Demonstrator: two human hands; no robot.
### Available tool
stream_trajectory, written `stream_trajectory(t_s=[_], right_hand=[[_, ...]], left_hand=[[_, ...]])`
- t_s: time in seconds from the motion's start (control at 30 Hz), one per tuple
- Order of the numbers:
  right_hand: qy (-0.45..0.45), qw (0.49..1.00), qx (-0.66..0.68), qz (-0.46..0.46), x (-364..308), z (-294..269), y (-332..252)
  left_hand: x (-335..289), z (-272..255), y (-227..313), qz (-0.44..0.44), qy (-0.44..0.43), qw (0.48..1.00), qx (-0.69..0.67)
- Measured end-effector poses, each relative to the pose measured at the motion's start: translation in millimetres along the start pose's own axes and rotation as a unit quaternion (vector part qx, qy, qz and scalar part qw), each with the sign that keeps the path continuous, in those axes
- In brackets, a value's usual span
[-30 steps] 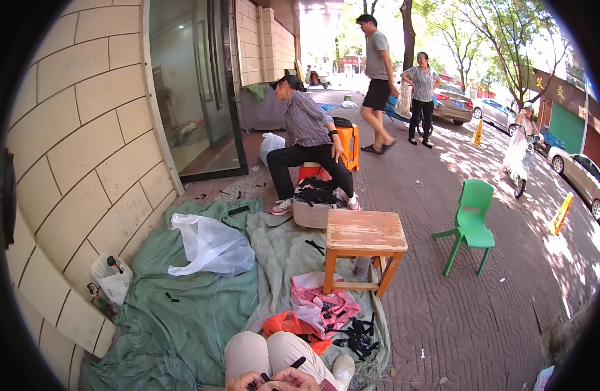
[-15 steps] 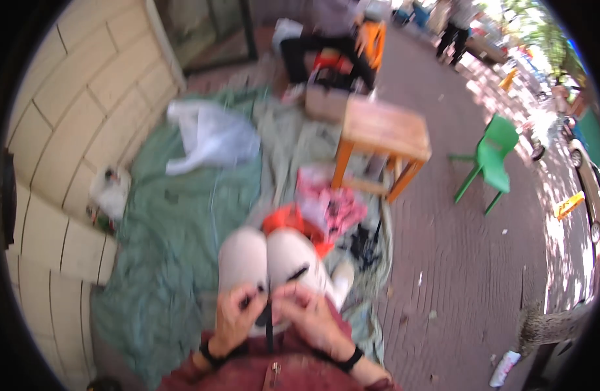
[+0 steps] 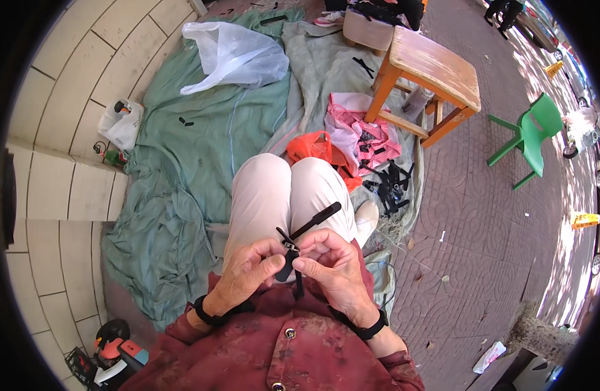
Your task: Manually assembling and connecting various black plastic shoe components or strap buckles.
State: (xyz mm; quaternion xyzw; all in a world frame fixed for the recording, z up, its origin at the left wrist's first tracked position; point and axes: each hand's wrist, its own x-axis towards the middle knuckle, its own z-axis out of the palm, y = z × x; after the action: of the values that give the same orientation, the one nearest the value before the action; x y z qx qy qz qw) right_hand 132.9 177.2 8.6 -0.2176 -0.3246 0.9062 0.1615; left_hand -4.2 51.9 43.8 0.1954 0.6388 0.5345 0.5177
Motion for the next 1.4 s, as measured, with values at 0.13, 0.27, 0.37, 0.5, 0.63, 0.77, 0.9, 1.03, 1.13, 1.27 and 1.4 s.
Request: stream_trajectory(t_s=[0.13, 0.27, 0.37, 0.5, 0.63, 0.77, 0.9, 1.03, 1.13, 1.27, 1.4], right_hand=[[0.014, 0.999, -0.045, -0.022, 0.4, 5.2, -2.1], [0.002, 0.99, -0.12, -0.073, 2.1, 4.9, -2.4], [-0.034, 0.988, -0.149, -0.017, -3.4, -4.6, -5.7], [-0.061, 0.989, -0.117, 0.068, -6.5, 5.5, -18.3], [-0.085, 0.979, -0.171, 0.065, -8.5, 9.4, -22.6], [-0.106, 0.981, -0.14, 0.087, -8.1, 11.8, -27.0], [-0.119, 0.981, -0.135, 0.078, -7.6, 10.9, -29.5], [-0.087, 0.985, -0.123, 0.087, -7.5, 10.6, -26.5], [-0.037, 0.991, -0.115, 0.061, -9.0, 10.0, -19.6], [0.013, 0.991, -0.13, -0.028, -5.9, 32.2, -16.3], [0.052, 0.938, -0.287, -0.185, 8.7, 21.1, 6.6]], left_hand=[[-4.2, -3.7, -5.4, 0.023, -0.073, 0.995, 0.066], [-2.3, -6.4, -3.7, -0.046, -0.12, 0.989, -0.068], [-4.5, -15.0, -8.3, -0.08, -0.079, 0.983, -0.147], [-7.2, -18.8, -7.2, -0.085, -0.059, 0.972, -0.209], [-7.4, -18.2, -6.9, -0.073, -0.044, 0.965, -0.248], [-4.1, -23.8, 0.0, -0.066, -0.068, 0.961, -0.261], [1.9, -28.4, 12.9, -0.061, -0.087, 0.957, -0.272], [2.3, -25.4, 13.8, -0.091, -0.006, 0.962, -0.256], [5.7, -19.9, -14.8, -0.026, 0.064, 0.993, -0.095], [-3.7, 4.9, 24.0, 0.007, -0.007, 0.999, -0.045], [-2.0, 20.1, 33.4, 0.045, 0.071, 0.996, -0.007]])
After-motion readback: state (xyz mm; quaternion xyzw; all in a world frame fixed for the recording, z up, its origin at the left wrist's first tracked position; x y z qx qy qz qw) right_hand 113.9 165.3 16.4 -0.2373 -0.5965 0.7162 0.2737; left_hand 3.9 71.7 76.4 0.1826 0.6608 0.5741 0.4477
